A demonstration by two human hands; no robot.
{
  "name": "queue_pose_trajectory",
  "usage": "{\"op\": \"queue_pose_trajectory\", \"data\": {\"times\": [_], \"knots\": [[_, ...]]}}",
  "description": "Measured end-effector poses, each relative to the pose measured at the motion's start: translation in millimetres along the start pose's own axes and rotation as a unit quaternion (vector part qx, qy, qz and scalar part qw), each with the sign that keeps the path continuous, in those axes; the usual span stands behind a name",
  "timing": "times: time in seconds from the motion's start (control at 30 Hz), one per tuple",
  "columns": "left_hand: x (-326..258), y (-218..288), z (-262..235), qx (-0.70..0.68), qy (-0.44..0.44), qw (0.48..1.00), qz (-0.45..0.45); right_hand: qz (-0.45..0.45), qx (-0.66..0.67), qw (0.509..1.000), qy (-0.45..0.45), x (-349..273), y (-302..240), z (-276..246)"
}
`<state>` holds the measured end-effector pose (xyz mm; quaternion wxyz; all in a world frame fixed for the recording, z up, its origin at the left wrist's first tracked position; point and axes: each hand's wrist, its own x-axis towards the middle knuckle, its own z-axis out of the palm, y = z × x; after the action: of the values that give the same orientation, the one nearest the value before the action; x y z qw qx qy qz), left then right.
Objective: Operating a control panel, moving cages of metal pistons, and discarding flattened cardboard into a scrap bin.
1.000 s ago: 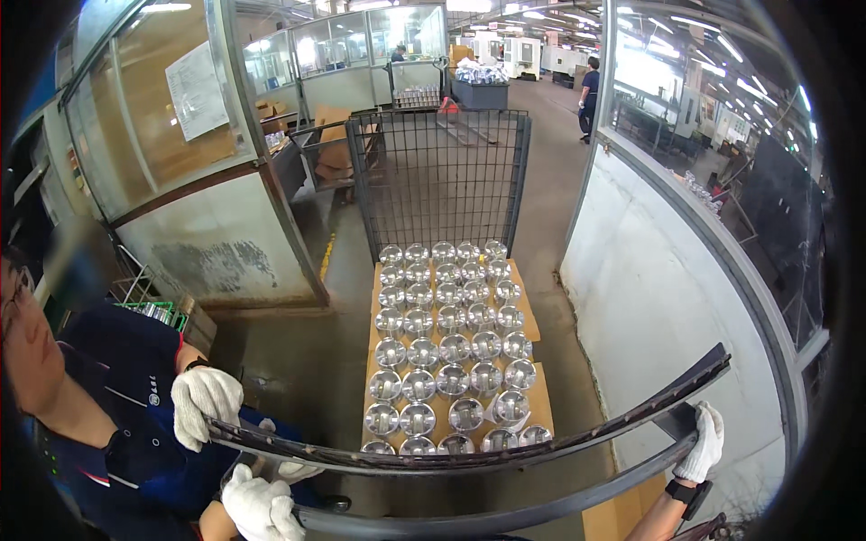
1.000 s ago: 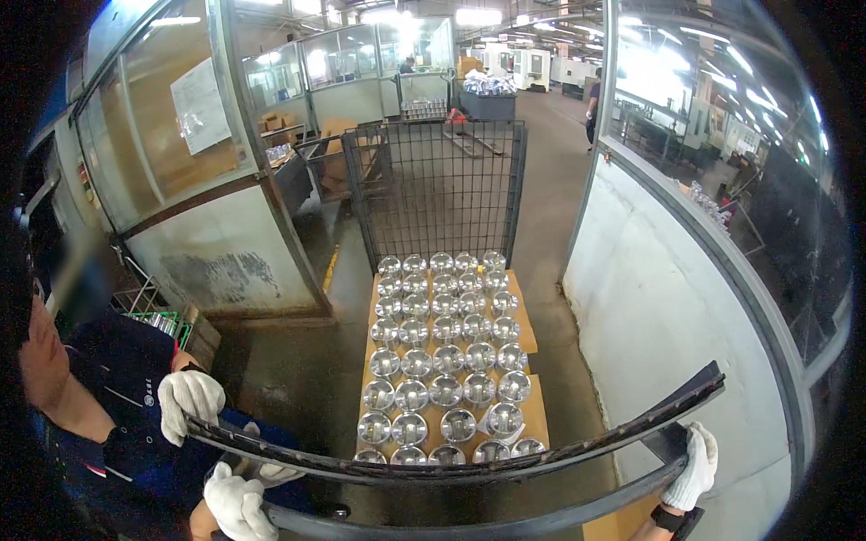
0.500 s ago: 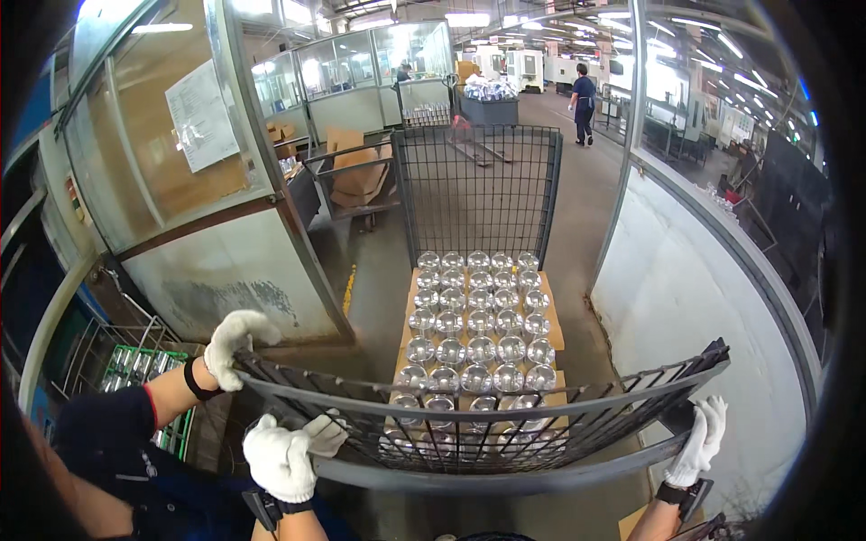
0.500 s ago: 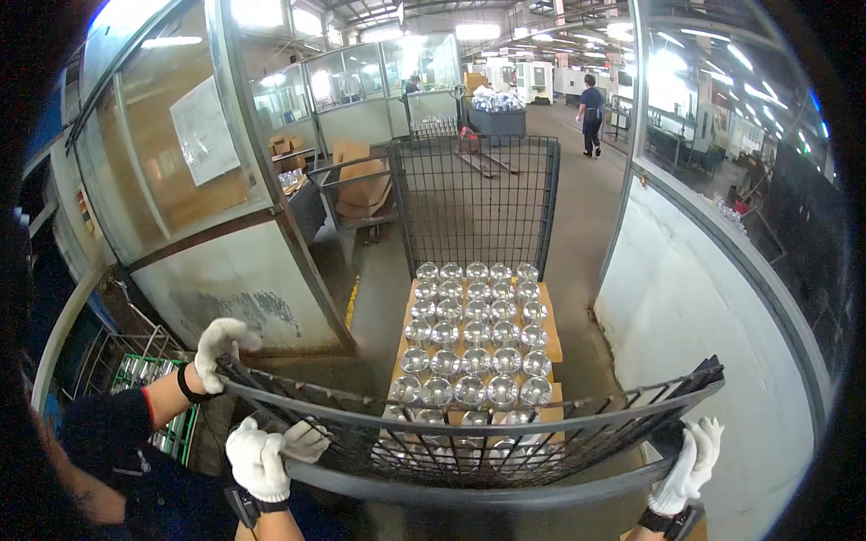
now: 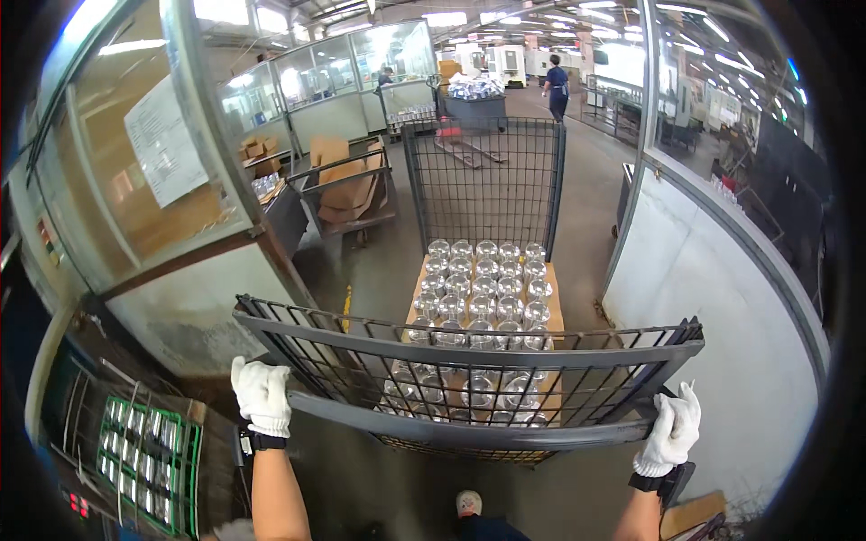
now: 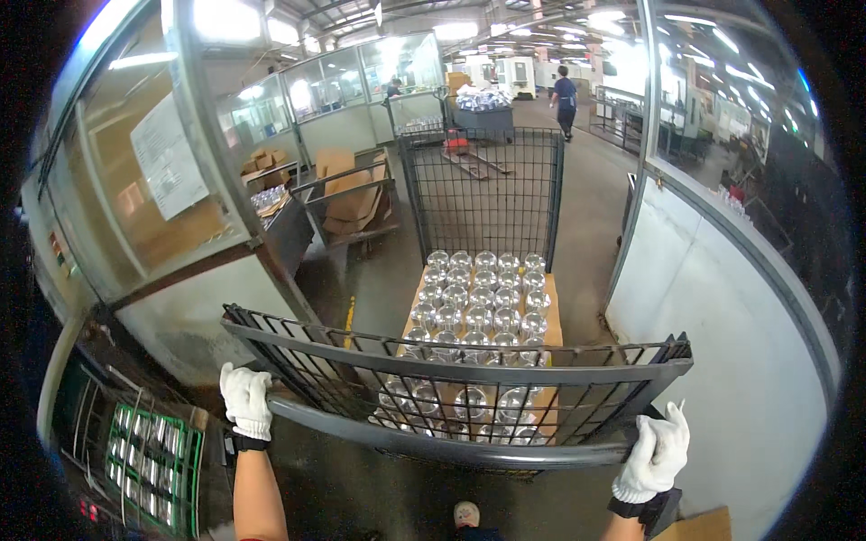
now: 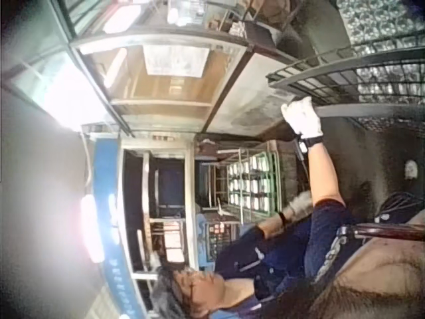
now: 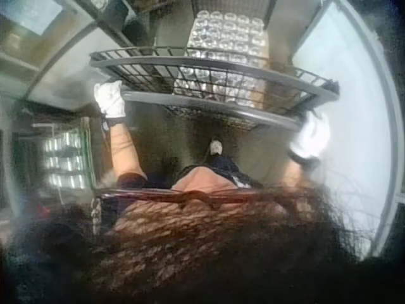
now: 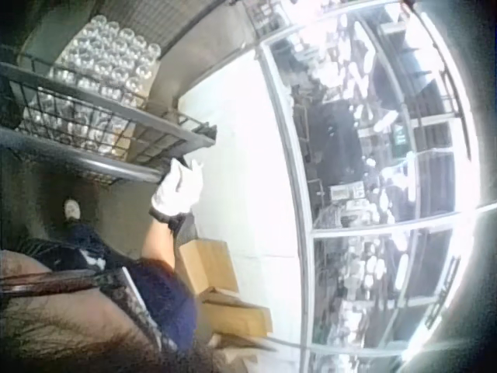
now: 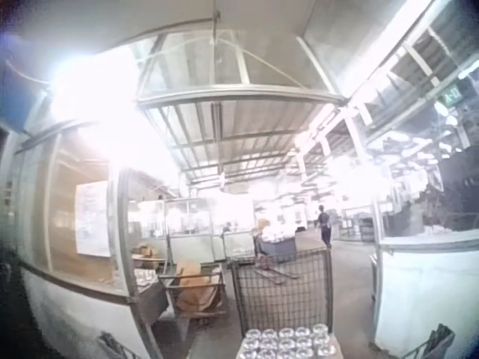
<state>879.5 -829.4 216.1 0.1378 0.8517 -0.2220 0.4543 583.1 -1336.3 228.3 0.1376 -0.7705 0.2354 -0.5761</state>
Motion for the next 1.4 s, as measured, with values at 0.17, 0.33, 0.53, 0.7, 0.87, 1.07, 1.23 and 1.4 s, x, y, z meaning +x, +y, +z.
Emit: {"op": "queue_pose_trajectory", "data": {"times": [0.17,0.33,0.53,0.7,0.87,1.07,1.23,1.4], "knots": [[10,-53,45,0.056,-0.087,0.995,-0.003,0.003,0.004,1.0,0.029,5,-47,44],[37,-103,98,0.103,-0.118,0.986,0.063,0.024,0.021,0.999,-0.01,10,-78,78],[76,-144,160,0.076,-0.119,0.988,0.064,0.004,0.018,0.999,-0.031,22,-85,131],[126,-125,214,-0.01,-0.088,0.996,0.027,0.009,-0.02,0.999,-0.045,36,-71,170],[172,-102,267,-0.09,-0.057,0.994,-0.034,0.118,-0.012,0.99,0.082,61,-59,238],[219,-83,318,-0.109,-0.063,0.992,-0.028,0.181,-0.006,0.977,0.111,75,-28,281],[248,-83,368,-0.056,-0.029,0.998,0.02,0.202,0.006,0.972,0.124,101,-19,322],[278,-84,403,-0.145,-0.068,0.986,-0.045,0.152,0.022,0.984,0.085,120,-2,346]]}}
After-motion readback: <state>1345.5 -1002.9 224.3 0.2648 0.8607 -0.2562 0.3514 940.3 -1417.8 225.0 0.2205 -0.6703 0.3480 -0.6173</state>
